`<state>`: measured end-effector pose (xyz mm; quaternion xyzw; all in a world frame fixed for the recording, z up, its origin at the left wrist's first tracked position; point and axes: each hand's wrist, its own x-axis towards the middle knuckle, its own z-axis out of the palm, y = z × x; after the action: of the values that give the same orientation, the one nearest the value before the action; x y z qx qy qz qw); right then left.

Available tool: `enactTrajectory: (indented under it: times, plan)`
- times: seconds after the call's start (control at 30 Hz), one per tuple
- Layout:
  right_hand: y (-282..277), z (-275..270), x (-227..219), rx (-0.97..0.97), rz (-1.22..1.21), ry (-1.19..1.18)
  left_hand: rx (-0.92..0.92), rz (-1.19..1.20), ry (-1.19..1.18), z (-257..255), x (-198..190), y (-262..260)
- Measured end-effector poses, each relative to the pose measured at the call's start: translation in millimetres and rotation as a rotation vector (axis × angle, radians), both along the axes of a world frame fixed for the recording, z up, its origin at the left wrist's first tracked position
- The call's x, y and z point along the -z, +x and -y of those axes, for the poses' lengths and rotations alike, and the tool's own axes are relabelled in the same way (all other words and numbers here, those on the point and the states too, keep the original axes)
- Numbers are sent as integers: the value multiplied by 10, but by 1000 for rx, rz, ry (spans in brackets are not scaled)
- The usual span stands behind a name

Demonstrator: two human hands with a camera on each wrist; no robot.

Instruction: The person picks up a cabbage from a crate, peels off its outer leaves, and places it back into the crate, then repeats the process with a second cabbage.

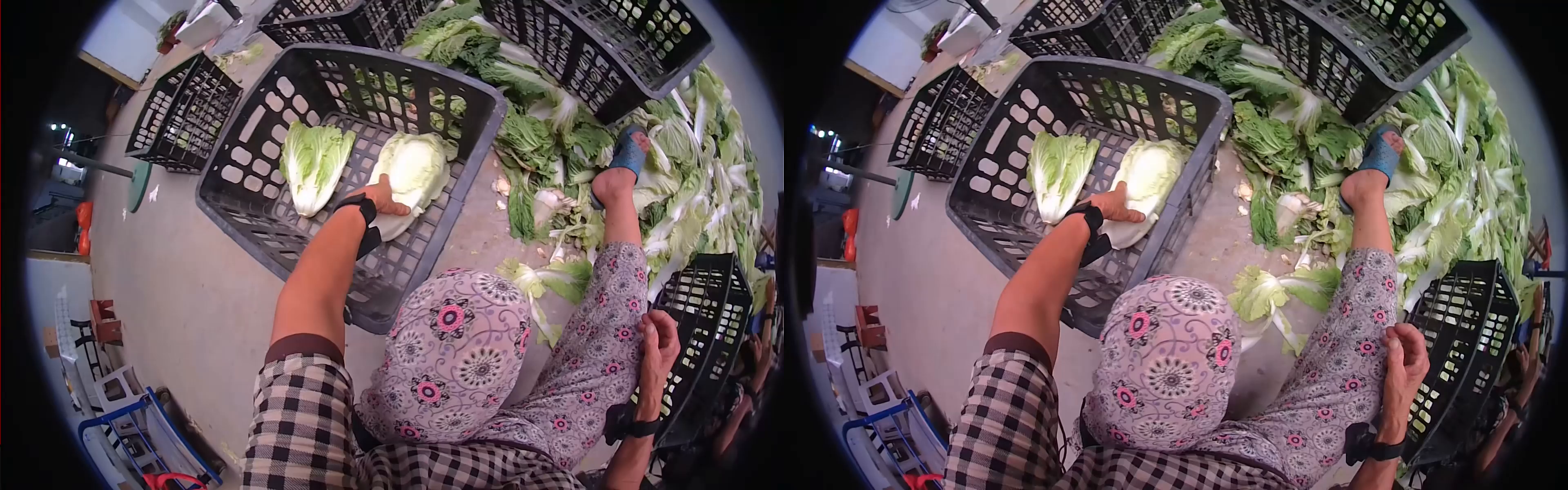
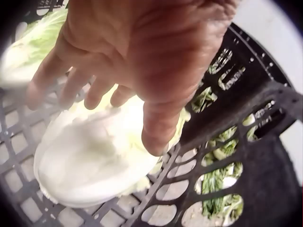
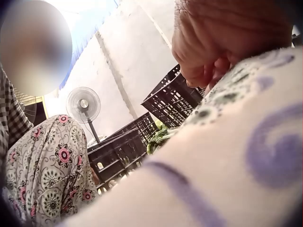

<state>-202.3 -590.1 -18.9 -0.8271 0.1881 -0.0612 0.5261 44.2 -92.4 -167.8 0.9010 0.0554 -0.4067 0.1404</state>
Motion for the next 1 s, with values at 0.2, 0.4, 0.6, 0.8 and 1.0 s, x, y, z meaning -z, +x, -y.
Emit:
enactTrajectory:
  times: [0.2,0.4,0.6,0.8,1.0]
  plan:
    - [7,-6,62,-14,25,-26,-124,175,125,261,162,-290]
    - [-17,-61,33,-7,35,-42,-161,242,-122,-6,96,-67]
    - [-20,-14,64,11,79,16,-720,-40,-893,-27,-973,-209]
    - [-87,87,215,-3,194,38,-898,49,-1495,106,-1913,-709]
    - [-172,-29,-25,-92,159,77,-708,70,-1802,698,-2688,-1122]
